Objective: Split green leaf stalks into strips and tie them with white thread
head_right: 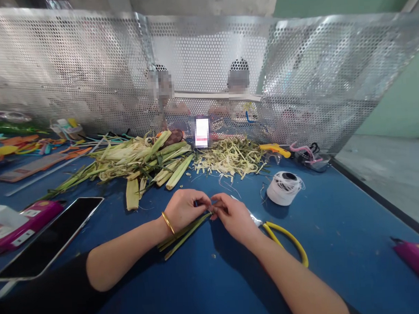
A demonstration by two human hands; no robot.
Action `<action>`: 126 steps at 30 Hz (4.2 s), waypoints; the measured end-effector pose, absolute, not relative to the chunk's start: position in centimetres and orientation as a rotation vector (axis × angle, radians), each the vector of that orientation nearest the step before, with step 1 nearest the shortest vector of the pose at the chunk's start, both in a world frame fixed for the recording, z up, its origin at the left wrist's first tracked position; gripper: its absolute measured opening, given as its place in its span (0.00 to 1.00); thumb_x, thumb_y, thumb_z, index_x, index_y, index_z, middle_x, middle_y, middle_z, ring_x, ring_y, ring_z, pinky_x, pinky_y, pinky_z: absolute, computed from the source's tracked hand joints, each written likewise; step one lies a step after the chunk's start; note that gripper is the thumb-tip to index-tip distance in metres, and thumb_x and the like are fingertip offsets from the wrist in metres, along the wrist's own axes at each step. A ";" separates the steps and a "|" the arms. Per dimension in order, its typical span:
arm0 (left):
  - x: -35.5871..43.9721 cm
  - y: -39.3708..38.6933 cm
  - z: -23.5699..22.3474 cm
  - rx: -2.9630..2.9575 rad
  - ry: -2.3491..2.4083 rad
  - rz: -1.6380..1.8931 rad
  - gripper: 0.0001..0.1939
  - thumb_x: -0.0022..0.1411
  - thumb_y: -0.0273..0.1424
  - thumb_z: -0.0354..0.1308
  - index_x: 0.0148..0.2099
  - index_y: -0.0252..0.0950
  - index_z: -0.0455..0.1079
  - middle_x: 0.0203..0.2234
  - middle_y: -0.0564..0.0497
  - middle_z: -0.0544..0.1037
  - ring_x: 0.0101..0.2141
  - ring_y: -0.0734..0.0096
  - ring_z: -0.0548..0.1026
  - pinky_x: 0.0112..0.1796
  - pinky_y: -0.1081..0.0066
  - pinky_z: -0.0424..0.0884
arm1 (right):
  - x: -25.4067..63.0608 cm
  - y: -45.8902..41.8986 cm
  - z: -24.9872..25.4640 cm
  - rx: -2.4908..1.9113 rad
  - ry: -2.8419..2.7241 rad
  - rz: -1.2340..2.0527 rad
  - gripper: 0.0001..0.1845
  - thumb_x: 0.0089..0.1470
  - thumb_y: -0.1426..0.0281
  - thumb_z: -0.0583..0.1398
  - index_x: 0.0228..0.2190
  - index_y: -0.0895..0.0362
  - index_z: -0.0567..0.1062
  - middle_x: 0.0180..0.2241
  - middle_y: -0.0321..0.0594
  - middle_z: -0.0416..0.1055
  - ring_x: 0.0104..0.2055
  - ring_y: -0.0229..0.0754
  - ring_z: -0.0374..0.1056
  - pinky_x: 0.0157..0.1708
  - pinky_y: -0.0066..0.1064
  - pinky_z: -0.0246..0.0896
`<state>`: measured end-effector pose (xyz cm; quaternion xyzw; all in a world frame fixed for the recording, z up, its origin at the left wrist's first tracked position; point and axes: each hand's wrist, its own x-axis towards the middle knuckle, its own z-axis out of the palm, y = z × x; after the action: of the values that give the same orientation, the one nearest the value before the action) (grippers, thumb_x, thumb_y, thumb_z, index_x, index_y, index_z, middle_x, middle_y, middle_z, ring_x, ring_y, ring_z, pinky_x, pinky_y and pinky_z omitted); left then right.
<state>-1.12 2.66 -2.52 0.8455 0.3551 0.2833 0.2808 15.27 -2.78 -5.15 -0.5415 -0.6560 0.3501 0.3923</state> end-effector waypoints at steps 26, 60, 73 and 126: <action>-0.9 2.2 -3.1 2.309 1.010 0.874 0.06 0.56 0.32 0.59 0.28 0.38 0.75 0.28 0.53 0.78 0.31 0.73 0.73 0.33 0.75 0.64 | 15.4 -2.7 -4.9 -1.486 -1.474 0.901 0.08 0.50 0.64 0.58 0.27 0.56 0.72 0.21 0.35 0.73 0.26 0.40 0.71 0.30 0.30 0.63; -0.5 3.7 -3.2 1.518 0.938 0.554 0.13 0.57 0.33 0.55 0.25 0.36 0.57 0.13 0.62 0.64 0.12 0.84 0.58 0.15 0.80 0.55 | 15.3 -3.2 -3.8 -1.249 -1.875 0.995 0.09 0.56 0.68 0.53 0.25 0.54 0.66 0.25 0.35 0.69 0.31 0.38 0.66 0.35 0.31 0.60; -0.7 3.3 -3.4 2.041 1.005 0.870 0.11 0.54 0.36 0.57 0.25 0.35 0.66 0.22 0.55 0.70 0.25 0.75 0.67 0.28 0.75 0.62 | 14.4 -3.1 -4.8 -1.216 -1.397 1.174 0.11 0.50 0.64 0.59 0.35 0.54 0.65 0.20 0.28 0.67 0.24 0.36 0.67 0.30 0.31 0.63; -2.6 3.8 0.6 1.360 0.944 0.974 0.17 0.41 0.41 0.65 0.23 0.35 0.65 0.13 0.62 0.56 0.17 0.83 0.50 0.20 0.75 0.46 | 18.6 -11.5 -3.1 -1.967 -2.053 -0.333 0.12 0.53 0.68 0.54 0.38 0.55 0.73 0.34 0.46 0.72 0.31 0.47 0.70 0.28 0.34 0.61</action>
<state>-2.60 3.78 0.64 0.5803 0.4026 0.4156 0.5730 18.60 -11.45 -3.13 -0.6805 -0.7101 -0.1152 0.1391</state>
